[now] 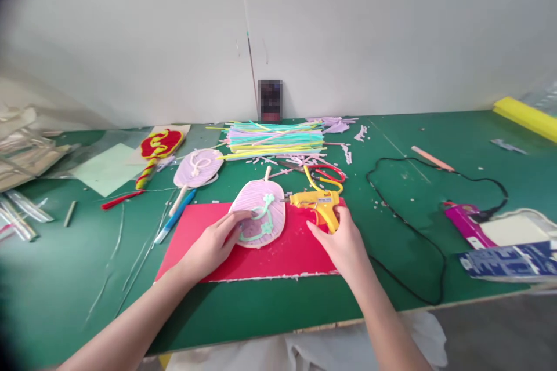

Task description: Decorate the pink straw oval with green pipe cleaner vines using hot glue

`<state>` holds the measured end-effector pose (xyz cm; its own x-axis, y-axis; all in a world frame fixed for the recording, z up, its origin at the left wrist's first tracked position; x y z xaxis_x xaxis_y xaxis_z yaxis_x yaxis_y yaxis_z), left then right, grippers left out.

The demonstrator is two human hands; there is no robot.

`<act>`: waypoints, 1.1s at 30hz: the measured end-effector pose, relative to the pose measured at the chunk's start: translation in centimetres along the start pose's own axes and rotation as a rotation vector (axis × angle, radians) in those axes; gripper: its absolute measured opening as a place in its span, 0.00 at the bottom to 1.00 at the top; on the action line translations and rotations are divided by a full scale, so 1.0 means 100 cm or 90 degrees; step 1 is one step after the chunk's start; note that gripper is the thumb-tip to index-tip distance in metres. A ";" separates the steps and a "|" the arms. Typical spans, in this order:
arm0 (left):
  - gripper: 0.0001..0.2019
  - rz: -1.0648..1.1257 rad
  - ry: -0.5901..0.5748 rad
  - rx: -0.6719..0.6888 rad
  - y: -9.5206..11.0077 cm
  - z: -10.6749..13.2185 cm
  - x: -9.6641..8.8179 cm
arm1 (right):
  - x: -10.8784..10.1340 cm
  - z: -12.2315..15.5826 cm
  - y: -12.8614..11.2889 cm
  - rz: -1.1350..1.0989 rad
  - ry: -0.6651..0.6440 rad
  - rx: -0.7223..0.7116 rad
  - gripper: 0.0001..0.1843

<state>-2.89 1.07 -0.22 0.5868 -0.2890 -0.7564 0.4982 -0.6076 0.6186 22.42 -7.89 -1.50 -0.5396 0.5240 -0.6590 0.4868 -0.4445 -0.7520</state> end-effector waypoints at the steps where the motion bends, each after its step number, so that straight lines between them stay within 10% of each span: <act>1: 0.16 0.003 0.000 0.000 0.000 0.000 0.000 | 0.001 0.001 0.002 0.007 0.015 0.001 0.31; 17: 0.10 0.009 -0.003 -0.039 -0.003 -0.053 -0.002 | 0.011 0.027 -0.002 0.175 0.119 -0.122 0.26; 33: 0.11 0.105 0.134 0.009 -0.016 -0.044 -0.009 | 0.017 0.035 0.002 0.150 0.246 -0.122 0.27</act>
<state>-1.39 5.61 0.41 0.7794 -0.2258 -0.5845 0.3773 -0.5756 0.7255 19.19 -9.62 -2.80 -0.1228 0.6725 -0.7298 0.7021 -0.4608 -0.5428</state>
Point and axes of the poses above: each hand's wrist, its own z-axis away from the middle knuckle, its own x-axis out of the palm, y = z × x, the point moved 4 cm from there along -z, towards the middle knuckle, and after that the axes turned 6 degrees about y, right-handed, at the moved point
